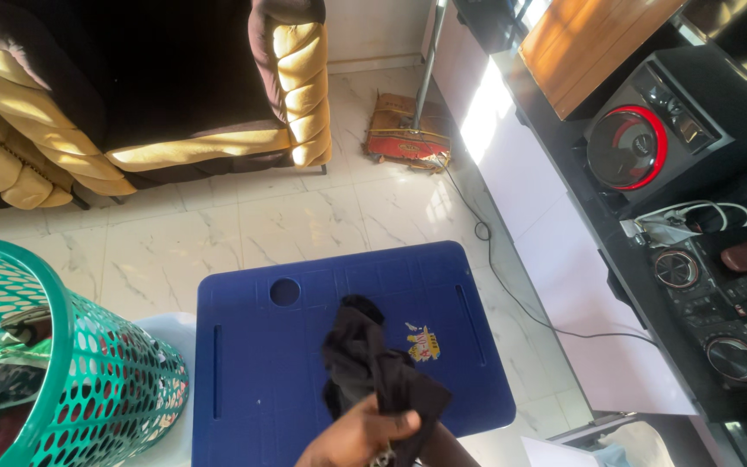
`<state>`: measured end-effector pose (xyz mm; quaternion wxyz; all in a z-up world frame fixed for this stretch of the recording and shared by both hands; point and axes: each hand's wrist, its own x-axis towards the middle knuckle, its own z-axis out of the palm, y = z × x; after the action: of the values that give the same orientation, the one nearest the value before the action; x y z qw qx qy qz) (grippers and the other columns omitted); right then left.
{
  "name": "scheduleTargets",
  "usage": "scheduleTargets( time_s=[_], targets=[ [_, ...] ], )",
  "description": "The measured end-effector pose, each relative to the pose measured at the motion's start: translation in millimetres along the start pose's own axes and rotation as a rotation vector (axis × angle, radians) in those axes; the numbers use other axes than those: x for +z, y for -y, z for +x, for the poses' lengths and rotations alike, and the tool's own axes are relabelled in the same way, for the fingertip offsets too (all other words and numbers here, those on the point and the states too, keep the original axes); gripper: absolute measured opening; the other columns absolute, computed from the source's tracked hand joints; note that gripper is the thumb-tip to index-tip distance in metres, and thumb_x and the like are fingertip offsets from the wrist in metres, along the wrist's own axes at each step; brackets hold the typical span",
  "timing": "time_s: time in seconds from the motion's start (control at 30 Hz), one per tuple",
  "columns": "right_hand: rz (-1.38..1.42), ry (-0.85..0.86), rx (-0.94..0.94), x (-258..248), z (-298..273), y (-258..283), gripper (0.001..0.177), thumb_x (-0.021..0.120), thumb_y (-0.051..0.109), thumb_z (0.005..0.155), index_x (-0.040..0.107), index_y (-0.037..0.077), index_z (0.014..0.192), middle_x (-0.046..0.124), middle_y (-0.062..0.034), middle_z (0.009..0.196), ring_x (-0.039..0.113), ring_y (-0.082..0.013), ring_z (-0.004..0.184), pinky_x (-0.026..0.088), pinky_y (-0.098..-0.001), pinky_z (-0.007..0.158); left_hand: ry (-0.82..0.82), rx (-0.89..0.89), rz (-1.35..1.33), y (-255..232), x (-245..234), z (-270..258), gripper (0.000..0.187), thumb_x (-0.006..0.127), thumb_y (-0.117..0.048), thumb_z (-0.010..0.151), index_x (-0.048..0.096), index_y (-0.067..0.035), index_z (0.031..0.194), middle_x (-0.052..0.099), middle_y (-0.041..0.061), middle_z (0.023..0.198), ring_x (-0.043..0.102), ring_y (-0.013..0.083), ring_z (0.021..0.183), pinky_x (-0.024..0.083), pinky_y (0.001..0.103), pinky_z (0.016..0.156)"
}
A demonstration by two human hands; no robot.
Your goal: The person takes items of clothing from a green laundry basket, folds them individually on a blue plastic table, and places the folded items into an open dresser drawer.
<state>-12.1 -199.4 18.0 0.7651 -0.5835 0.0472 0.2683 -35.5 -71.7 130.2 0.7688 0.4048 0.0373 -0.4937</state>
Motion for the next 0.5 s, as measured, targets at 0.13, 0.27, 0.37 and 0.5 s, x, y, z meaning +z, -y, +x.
scheduleTargets(
  time_s=[0.13,0.27,0.37,0.5],
  targets=[
    [-0.116,0.073,-0.182,-8.8,9.6,10.5,0.027,0.071,0.021,0.088,0.074,0.005,0.109,0.078,-0.0092,0.108,0.075,-0.0166,0.101,0.06,-0.0293,0.091,-0.142,-0.039,0.019,8.1,-17.6,-3.5,0.061,0.077,-0.017,0.084,0.056,0.004,0.137,0.068,0.015,0.132,0.062,0.025,0.127,0.041,0.041,0.113],
    [0.055,-0.162,-0.02,4.8,-17.5,43.0,0.02,0.069,0.015,0.092,0.075,0.004,0.106,0.076,-0.0112,0.103,0.072,-0.0213,0.096,0.059,-0.0347,0.087,-0.6,0.256,-0.157,-4.0,-90.7,-11.4,0.045,0.07,-0.019,0.092,0.057,0.01,0.124,0.074,0.02,0.115,0.071,0.028,0.104,0.05,0.042,0.092],
    [0.157,-0.399,0.097,-0.7,-30.0,79.5,0.022,0.064,0.012,0.09,0.075,0.007,0.108,0.077,-0.0027,0.101,0.071,-0.0133,0.097,0.054,-0.0253,0.088,-0.635,0.468,-0.224,-13.4,-142.5,-42.1,0.026,0.07,-0.02,0.095,0.066,0.006,0.098,0.073,0.012,0.082,0.067,0.0259,0.06,0.053,0.041,0.055],
    [-0.211,-0.485,-0.217,-19.0,-52.5,142.7,0.018,0.068,0.016,0.095,0.076,0.0,0.097,0.066,0.0002,0.081,0.058,-0.01,0.078,0.047,-0.0247,0.074,-0.632,0.348,0.039,-10.8,-173.4,-77.3,0.033,0.067,-0.027,0.097,0.074,0.005,0.093,0.07,0.012,0.07,0.065,0.0229,0.06,0.051,0.036,0.058]
  ],
)
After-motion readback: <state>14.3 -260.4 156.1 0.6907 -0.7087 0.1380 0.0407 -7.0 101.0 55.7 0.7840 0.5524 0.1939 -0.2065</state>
